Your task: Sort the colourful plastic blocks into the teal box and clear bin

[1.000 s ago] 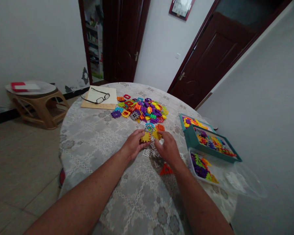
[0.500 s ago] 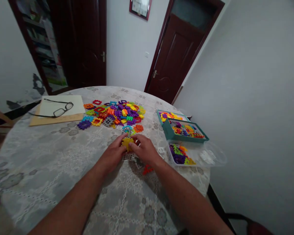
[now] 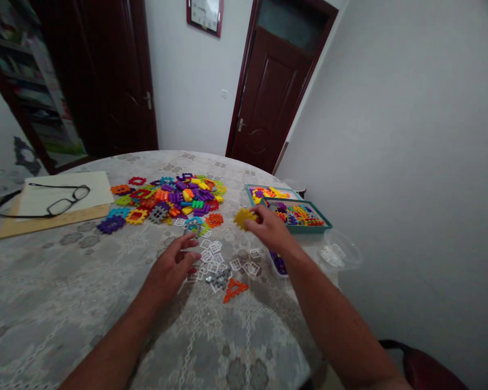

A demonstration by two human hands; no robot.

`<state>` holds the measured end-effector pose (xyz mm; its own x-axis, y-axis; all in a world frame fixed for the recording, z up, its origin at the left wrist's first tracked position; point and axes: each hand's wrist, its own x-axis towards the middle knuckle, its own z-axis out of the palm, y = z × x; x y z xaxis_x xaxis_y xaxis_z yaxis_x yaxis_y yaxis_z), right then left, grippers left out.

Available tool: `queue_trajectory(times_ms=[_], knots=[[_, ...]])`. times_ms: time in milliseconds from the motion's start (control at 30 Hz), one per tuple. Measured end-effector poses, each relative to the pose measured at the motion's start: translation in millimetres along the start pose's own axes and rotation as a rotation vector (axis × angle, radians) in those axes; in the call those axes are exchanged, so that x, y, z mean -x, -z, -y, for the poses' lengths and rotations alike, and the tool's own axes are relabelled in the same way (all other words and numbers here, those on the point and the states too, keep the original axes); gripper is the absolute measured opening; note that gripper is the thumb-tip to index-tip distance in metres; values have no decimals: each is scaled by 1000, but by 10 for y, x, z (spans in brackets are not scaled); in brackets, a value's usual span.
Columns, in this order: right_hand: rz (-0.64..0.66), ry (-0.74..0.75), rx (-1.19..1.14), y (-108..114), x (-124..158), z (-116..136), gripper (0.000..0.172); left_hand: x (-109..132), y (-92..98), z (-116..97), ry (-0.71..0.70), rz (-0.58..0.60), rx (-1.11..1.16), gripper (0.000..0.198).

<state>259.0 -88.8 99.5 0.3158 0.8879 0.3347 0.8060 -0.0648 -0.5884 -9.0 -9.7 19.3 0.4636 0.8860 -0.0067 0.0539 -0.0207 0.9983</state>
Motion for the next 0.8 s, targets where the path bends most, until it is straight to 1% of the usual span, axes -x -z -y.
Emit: queue_trajectory(times_ms=[67,133,200,267,367,467,533,600,800], knots=[[-176,-86,128,382,-255,-292,32,-26,22,-6,-9,-44,-51,59],[-287,-196,256,719,-493,-624,35,-36,31,-12,-7,-45,-78,57],[-295,-361,393,965,-668,-948,40,-33,31,-19,0,-34,-103,56],[-265,-486,483,1107,-767,-1221,46,-29,28,-26,-2,-27,-134,55],[-207,-558,520,1160,-818,-1508,48,-35,32,-34,6,-38,-180,55],[-124,-592,543,1111,-846,-1677,39,-52,41,-39,21,-53,-203,56],[-75,-595,554,1062,-878,-1746,32,-59,45,-39,23,-58,-207,56],[-40,-585,565,1018,-914,-1791,29,-62,49,-35,30,-62,-210,55],[-3,-564,609,967,-966,-1835,35,-73,73,17,13,-53,-248,51]])
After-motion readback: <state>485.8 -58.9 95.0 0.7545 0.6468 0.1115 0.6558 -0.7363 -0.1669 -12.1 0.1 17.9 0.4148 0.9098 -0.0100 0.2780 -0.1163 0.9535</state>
